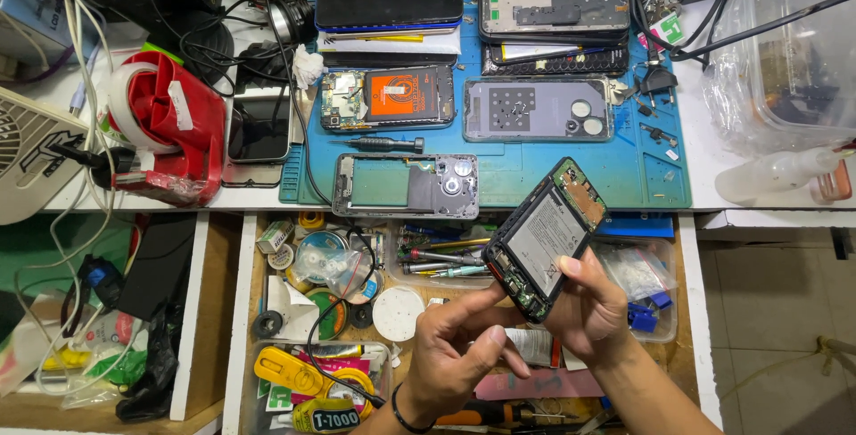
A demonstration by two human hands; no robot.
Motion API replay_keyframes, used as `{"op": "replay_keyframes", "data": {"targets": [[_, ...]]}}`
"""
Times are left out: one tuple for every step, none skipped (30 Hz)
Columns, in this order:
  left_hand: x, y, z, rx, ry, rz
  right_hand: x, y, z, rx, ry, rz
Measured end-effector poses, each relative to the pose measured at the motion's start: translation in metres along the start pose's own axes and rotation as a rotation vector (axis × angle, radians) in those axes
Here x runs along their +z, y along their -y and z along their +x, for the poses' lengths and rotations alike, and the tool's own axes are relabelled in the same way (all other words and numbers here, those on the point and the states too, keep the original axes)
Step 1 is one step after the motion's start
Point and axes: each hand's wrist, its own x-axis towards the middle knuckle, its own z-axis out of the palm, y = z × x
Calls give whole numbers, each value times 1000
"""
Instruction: Inspecting a disassembled mobile phone and using another smartphone to document the repair process.
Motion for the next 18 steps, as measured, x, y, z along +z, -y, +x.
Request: {"op": "replay_keyframes", "data": {"targets": [[0, -1, 0, 0, 0, 0, 1, 0, 0, 0, 0, 0], [1, -2, 1, 4, 8, 17, 1, 1, 0, 3, 6, -3], [1, -4, 1, 9, 15, 35, 2, 1, 0, 6, 12, -6], [1, -3, 0, 9, 15, 35, 3, 1, 1, 6, 12, -6], [0, -1, 0, 3, 15, 31, 5, 2, 1, 5, 34, 10], [0, 0, -1, -2, 15, 27, 7, 2, 1, 4, 56, 26], [0, -2, 0, -2, 15, 28, 5, 2, 1, 4, 56, 26], [1, -4, 0, -2, 14, 38, 4, 2, 1, -4, 25, 4], [1, -5, 1, -3, 13, 48, 2, 2, 0, -13, -6, -17], [1, -5, 1, -3, 13, 48, 4, 3, 1, -13, -7, -17], [1, -6, 1, -1, 12, 51, 6, 4, 1, -22, 30, -28], [1, -6, 1, 1, 11, 54, 7, 5, 2, -32, 66, -38], [2, -5, 2, 1, 11, 54, 8, 6, 2, -32, 66, -38], [2, -5, 2, 10, 5, 56, 9, 7, 2, -46, 61, -50], [2, -5, 2, 20, -1, 57, 10, 7, 2, -61, 57, -63], [1, -1, 2, 20, 0, 58, 10, 8, 3, -62, 57, -63], [-1, 2, 1, 27, -1, 29, 10, 8, 3, -73, 52, -82], [-2, 5, 0, 34, -1, 1, 10, 8, 3, -84, 47, -100]]}}
